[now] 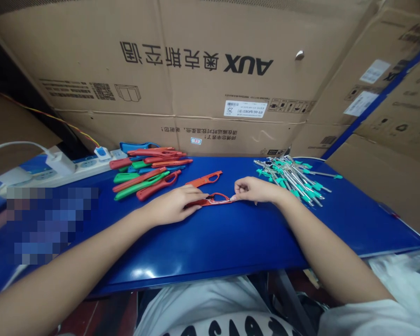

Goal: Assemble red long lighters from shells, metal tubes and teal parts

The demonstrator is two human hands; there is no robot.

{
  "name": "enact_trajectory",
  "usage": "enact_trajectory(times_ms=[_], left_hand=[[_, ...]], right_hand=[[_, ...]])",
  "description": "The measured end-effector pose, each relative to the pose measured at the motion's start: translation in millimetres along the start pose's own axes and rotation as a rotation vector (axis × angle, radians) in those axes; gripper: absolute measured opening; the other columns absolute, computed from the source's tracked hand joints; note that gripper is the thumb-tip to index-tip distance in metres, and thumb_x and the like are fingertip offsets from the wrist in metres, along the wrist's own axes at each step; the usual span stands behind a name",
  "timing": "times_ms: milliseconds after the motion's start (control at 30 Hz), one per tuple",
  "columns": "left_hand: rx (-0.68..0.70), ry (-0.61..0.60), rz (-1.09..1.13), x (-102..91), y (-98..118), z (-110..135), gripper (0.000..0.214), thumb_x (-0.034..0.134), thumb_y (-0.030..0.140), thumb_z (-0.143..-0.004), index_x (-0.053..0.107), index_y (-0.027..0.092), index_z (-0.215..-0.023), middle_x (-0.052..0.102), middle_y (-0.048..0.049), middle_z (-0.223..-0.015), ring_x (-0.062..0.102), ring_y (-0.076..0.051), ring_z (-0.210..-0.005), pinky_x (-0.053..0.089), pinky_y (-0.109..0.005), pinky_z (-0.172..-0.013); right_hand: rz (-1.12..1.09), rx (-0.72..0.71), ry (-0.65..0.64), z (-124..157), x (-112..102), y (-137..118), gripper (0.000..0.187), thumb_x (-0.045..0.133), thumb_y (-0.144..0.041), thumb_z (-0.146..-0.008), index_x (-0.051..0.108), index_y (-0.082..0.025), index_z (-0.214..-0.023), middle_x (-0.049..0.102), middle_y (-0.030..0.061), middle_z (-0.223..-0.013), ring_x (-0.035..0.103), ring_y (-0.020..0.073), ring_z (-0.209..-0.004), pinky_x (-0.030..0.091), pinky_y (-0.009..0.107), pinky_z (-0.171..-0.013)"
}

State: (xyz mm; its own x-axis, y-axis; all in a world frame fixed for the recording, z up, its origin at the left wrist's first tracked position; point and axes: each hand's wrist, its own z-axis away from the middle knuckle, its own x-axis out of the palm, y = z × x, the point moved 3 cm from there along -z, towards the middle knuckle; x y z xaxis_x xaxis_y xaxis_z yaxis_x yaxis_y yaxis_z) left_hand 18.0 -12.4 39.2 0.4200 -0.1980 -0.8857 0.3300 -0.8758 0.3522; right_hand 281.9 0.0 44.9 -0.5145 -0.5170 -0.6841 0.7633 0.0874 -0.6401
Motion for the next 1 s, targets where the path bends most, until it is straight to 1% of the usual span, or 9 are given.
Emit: enact_trajectory(times_ms=[100, 167, 300, 400, 467, 567, 633, 867, 1000], left_hand=[[-0.004, -0.008, -0.008, -0.6, 0, 1, 0.034, 0.054, 0.024, -0.100, 0.064, 0.020, -0.133, 0.070, -0.0119, -0.124, 0.066, -0.023, -0.114, 0.052, -0.037, -0.102], [-0.006, -0.016, -0.016, -2.0, 1, 1, 0.035, 0.055, 0.024, -0.100, 0.063, 0.021, -0.134, 0.070, -0.0117, -0.125, 0.066, -0.023, -0.114, 0.053, -0.037, -0.101], [-0.004, -0.029, -0.023, -4.3, 4, 1, 0.035, 0.054, 0.025, -0.100, 0.063, 0.021, -0.134, 0.070, -0.0117, -0.125, 0.066, -0.024, -0.114, 0.053, -0.038, -0.100], [0.008, -0.035, -0.027, -3.2, 3, 1, 0.034, 0.053, 0.024, -0.101, 0.063, 0.020, -0.133, 0.070, -0.0117, -0.124, 0.066, -0.024, -0.113, 0.053, -0.038, -0.099], [0.012, -0.039, -0.035, -1.6, 1, 1, 0.033, 0.053, 0.024, -0.101, 0.064, 0.019, -0.132, 0.070, -0.0114, -0.124, 0.066, -0.023, -0.113, 0.052, -0.038, -0.100], [0.013, -0.039, -0.035, -0.1, 0, 0, 0.033, 0.052, 0.024, -0.101, 0.064, 0.019, -0.131, 0.070, -0.0107, -0.125, 0.065, -0.023, -0.115, 0.051, -0.037, -0.102], [0.017, -0.040, -0.025, 0.1, 0, 0, 0.032, 0.052, 0.024, -0.101, 0.064, 0.019, -0.131, 0.070, -0.0105, -0.125, 0.064, -0.023, -0.115, 0.051, -0.037, -0.102], [0.018, -0.029, -0.024, -1.1, -1, 1, 0.031, 0.054, 0.023, -0.100, 0.064, 0.019, -0.129, 0.072, -0.0103, -0.120, 0.066, -0.023, -0.111, 0.053, -0.036, -0.098], [0.003, 0.009, -0.035, -2.1, -3, 2, 0.032, 0.058, 0.024, -0.098, 0.065, 0.018, -0.129, 0.073, -0.0103, -0.119, 0.068, -0.023, -0.109, 0.054, -0.036, -0.097]], right_hand=[[0.144, -0.165, 0.049, 5, 0, -3, 0.039, 0.068, -0.056, -0.084, 0.055, -0.020, -0.081, 0.058, -0.0022, -0.070, 0.049, 0.0106, -0.058, 0.037, 0.024, -0.053], [0.254, -0.254, 0.080, 8, 0, -8, 0.034, 0.067, -0.052, -0.087, 0.057, -0.020, -0.084, 0.060, -0.0021, -0.071, 0.049, 0.0111, -0.059, 0.033, 0.024, -0.055], [0.328, -0.336, 0.137, 11, 6, -17, 0.033, 0.065, -0.054, -0.090, 0.062, -0.021, -0.096, 0.059, -0.0026, -0.070, 0.050, 0.0123, -0.061, 0.029, 0.024, -0.057], [0.323, -0.401, 0.159, 9, 16, -24, 0.034, 0.067, -0.053, -0.090, 0.063, -0.022, -0.103, 0.060, -0.0020, -0.074, 0.052, 0.0127, -0.064, 0.030, 0.024, -0.060], [0.332, -0.437, 0.167, 5, 22, -25, 0.031, 0.068, -0.049, -0.090, 0.065, -0.022, -0.105, 0.060, -0.0018, -0.075, 0.053, 0.0128, -0.066, 0.031, 0.023, -0.062], [0.330, -0.466, 0.169, 0, 26, -22, 0.022, 0.068, -0.038, -0.092, 0.068, -0.020, -0.103, 0.058, -0.0026, -0.072, 0.054, 0.0121, -0.065, 0.032, 0.023, -0.063], [0.295, -0.470, 0.165, -3, 27, -19, 0.018, 0.068, -0.035, -0.091, 0.068, -0.019, -0.101, 0.056, -0.0034, -0.070, 0.053, 0.0116, -0.064, 0.033, 0.023, -0.063], [0.151, -0.469, 0.150, -4, 26, -15, 0.019, 0.069, -0.036, -0.089, 0.066, -0.019, -0.096, 0.050, -0.0060, -0.065, 0.047, 0.0102, -0.059, 0.034, 0.022, -0.062], [0.050, -0.461, 0.139, -4, 26, -14, 0.017, 0.068, -0.034, -0.088, 0.062, -0.018, -0.092, 0.048, -0.0074, -0.062, 0.044, 0.0095, -0.058, 0.036, 0.021, -0.061]])
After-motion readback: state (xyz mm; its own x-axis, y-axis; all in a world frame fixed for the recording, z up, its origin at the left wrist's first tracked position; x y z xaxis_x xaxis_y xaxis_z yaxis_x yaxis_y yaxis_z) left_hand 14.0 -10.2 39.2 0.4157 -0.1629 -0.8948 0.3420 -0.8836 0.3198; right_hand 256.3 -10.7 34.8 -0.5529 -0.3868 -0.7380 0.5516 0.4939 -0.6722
